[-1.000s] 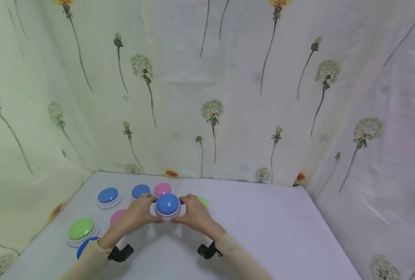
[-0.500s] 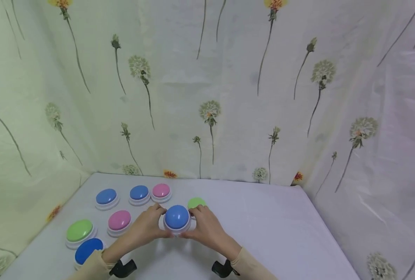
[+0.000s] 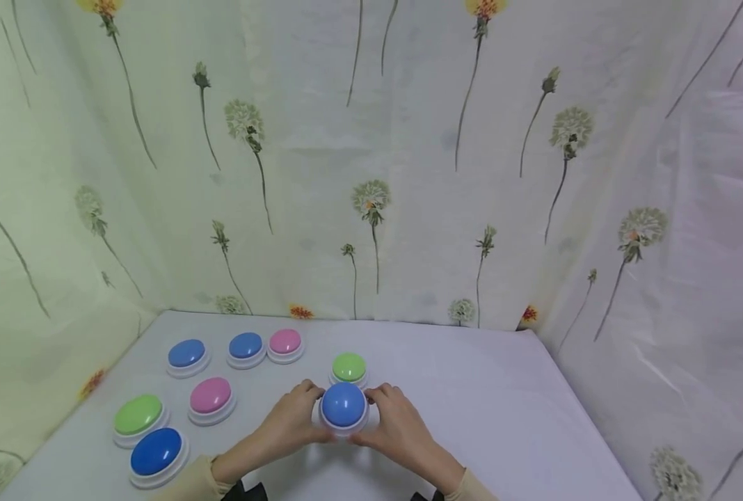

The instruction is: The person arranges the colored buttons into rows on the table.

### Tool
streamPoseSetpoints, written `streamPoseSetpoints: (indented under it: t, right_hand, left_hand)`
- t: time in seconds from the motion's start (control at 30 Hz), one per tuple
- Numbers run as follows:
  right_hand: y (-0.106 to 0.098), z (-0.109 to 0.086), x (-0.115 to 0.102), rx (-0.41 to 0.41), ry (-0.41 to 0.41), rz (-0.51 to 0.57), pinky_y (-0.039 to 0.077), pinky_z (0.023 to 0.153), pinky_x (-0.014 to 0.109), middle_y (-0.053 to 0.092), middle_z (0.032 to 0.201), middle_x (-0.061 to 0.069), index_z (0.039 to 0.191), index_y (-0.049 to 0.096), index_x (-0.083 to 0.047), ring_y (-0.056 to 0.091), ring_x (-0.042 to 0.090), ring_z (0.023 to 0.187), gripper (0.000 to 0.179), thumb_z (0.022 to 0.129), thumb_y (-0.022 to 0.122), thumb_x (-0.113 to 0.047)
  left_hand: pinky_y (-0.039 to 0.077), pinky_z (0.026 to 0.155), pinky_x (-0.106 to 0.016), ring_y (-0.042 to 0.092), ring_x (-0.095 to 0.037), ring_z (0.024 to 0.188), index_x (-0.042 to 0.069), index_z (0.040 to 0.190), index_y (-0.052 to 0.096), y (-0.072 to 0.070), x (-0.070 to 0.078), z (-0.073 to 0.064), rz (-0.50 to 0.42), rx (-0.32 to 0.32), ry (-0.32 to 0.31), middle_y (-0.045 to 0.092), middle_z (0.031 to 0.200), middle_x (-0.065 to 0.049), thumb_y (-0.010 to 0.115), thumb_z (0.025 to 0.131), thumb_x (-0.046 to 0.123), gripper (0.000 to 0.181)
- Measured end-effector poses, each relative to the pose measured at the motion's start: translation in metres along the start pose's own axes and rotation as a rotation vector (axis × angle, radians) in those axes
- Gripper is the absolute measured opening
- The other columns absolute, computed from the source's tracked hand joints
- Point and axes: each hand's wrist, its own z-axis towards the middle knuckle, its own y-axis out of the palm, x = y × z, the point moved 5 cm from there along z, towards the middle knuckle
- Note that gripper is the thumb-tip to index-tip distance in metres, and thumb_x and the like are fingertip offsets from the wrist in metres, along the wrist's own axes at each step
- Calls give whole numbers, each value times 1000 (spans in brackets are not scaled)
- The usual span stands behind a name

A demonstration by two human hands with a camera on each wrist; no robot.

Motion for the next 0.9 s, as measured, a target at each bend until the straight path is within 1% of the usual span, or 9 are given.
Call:
streamPoseSetpoints:
  t: [0.13, 0.23, 0.3, 0.37, 0.47, 0.53, 0.63, 0.77, 0.9]
  right_hand:
    - [-2, -8, 15, 7, 17, -10, 44, 65, 23, 53, 97, -9, 112, 58, -17, 48, 7, 85, 75, 58, 67, -68]
    - [-4, -13, 28, 6, 45, -14, 45, 66, 25, 53, 98, -8, 111, 59, -17, 49, 9, 87, 74, 57, 70, -66]
    - [-3, -16, 36, -5, 64, -12, 45, 67, 27, 54, 98, -7, 111, 60, -15, 48, 10, 88, 73, 57, 71, -64]
    - [-1, -18, 46, -27, 80, -9, 45, 69, 29, 54, 99, -5, 112, 60, -14, 47, 10, 89, 74, 57, 73, -62]
    - [3, -19, 59, -61, 87, 11, 44, 72, 32, 55, 99, -2, 113, 60, -11, 45, 11, 89, 75, 57, 74, -59]
    - [5, -17, 69, -78, 84, 25, 44, 73, 34, 54, 97, -1, 112, 59, -8, 46, 12, 89, 75, 57, 76, -56]
    - [8, -14, 83, -90, 68, 37, 43, 74, 35, 55, 94, 2, 111, 59, -4, 48, 14, 87, 74, 58, 78, -50]
    - [11, -12, 96, -93, 49, 48, 42, 72, 35, 55, 92, 4, 111, 59, -1, 48, 16, 85, 73, 59, 79, -47]
    - [10, -10, 105, -87, 46, 49, 40, 70, 33, 54, 91, 4, 111, 59, -1, 46, 15, 84, 74, 58, 79, -49]
  left_hand:
    - [47, 75, -41, 54, -22, 93, 2, 119, 54, 17, 8, 9, -39, -8, 18, 55, 106, -12, 82, 56, 40, 79]
    - [46, 79, -43, 54, -25, 98, 3, 124, 50, 31, 13, 16, -82, 6, 43, 56, 112, -14, 83, 56, 35, 83]
    - [46, 77, -40, 55, -23, 94, 3, 118, 54, 40, 16, 21, -85, 19, 60, 59, 107, -12, 84, 54, 33, 77]
    - [46, 73, -35, 55, -19, 86, 2, 107, 59, 51, 18, 26, -63, 19, 70, 60, 95, -8, 84, 52, 33, 68]
    - [45, 69, -32, 52, -16, 80, 1, 95, 63, 66, 20, 35, -50, -8, 51, 59, 85, -4, 85, 51, 35, 59]
    - [45, 71, -33, 52, -16, 81, 0, 94, 63, 76, 20, 40, -63, -34, 31, 59, 85, -4, 84, 52, 35, 59]
    - [45, 73, -35, 53, -18, 83, -2, 96, 64, 85, 23, 48, -93, -48, 7, 60, 88, -7, 84, 53, 33, 60]
    - [46, 76, -36, 55, -21, 84, -4, 96, 64, 92, 27, 56, -99, -37, -6, 60, 89, -11, 85, 54, 31, 59]
    - [46, 80, -36, 55, -21, 87, -5, 97, 63, 97, 29, 62, -100, -29, -11, 60, 93, -13, 84, 55, 32, 60]
